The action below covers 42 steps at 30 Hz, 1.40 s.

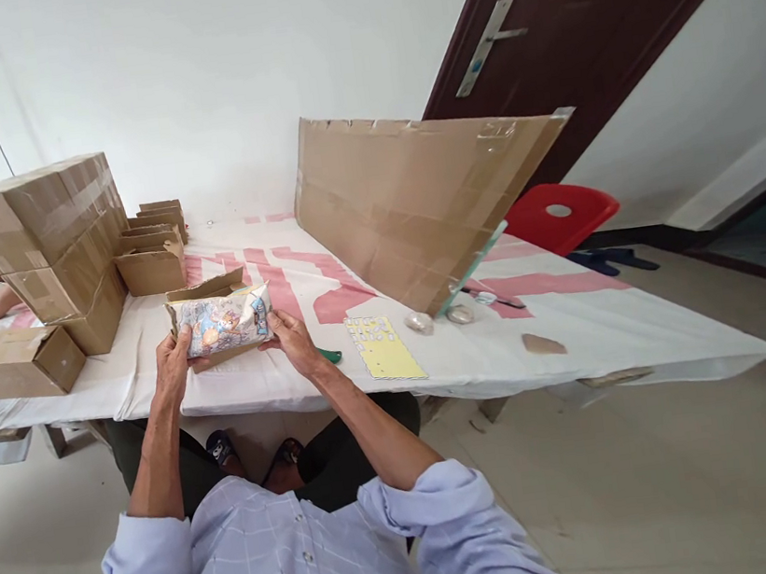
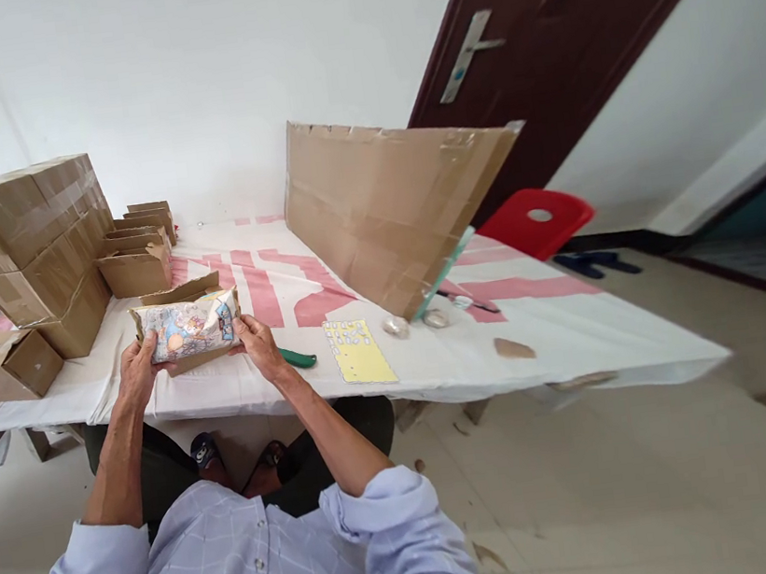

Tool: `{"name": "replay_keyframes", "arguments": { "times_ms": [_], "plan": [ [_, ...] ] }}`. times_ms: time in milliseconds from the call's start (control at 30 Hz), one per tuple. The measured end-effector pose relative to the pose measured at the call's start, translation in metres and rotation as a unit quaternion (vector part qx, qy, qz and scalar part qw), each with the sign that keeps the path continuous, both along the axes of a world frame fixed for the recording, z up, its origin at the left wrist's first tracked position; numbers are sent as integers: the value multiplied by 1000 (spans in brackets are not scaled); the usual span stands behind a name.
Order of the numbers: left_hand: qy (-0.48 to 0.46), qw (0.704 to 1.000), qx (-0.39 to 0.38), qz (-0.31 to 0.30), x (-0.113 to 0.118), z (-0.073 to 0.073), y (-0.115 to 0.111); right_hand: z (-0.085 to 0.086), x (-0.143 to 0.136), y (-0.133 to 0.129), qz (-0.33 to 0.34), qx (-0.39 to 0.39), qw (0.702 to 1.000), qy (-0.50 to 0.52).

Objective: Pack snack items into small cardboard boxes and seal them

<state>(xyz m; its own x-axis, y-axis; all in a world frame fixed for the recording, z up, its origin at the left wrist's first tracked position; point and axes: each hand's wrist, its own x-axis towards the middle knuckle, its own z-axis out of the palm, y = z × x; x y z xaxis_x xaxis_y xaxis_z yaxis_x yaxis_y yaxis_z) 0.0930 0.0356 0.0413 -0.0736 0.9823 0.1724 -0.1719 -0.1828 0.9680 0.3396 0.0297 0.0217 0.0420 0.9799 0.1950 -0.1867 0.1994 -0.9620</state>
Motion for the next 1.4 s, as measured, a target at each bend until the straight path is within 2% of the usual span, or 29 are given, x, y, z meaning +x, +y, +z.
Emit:
{"name": "replay_keyframes", "arguments": {
  "times_ms": [167, 300, 500, 733, 833, 933, 1033, 1100, 1167, 1233, 1300, 1333, 1400],
  "plan": [
    [-28, 997, 77, -12, 2, 27, 2, 34, 5, -5, -19, 71, 997, 7],
    [-37, 993, 110, -19, 4, 42, 4, 52, 8, -10, -27, 99, 995, -10],
    [-36, 991, 124, -23, 9, 53, 2, 61, 12, -11, -32, 115, 993, -6],
    [-26, 992, 118, -27, 12, 59, 1, 63, 16, -10, -35, 117, 993, -6],
    [-17, 994, 106, -26, 12, 59, 0, 58, 16, -9, -40, 107, 993, -7],
    [26, 996, 70, -39, 6, 53, -10, 43, 14, -12, -45, 93, 995, -11],
    [79, 995, 29, -55, -5, 40, -26, 17, 10, -20, -11, 65, 997, -31],
    [93, 994, 15, -48, -17, 27, -37, 1, 9, -24, 35, 56, 996, -55],
    [99, 994, 12, -32, -32, 14, -46, -12, 11, -23, 53, 64, 993, -85],
    [103, 994, 20, -13, -52, 3, -51, -18, 19, -14, 15, 81, 990, -114],
    [89, 995, 29, 16, -75, -3, -51, -21, 30, 5, -50, 91, 985, -139],
    [73, 996, 33, 41, -88, -4, -50, -21, 36, 16, -74, 91, 982, -148],
    [30, 993, 38, 105, -113, -2, -43, -22, 47, 42, -81, 83, 980, -163]
  ]
}}
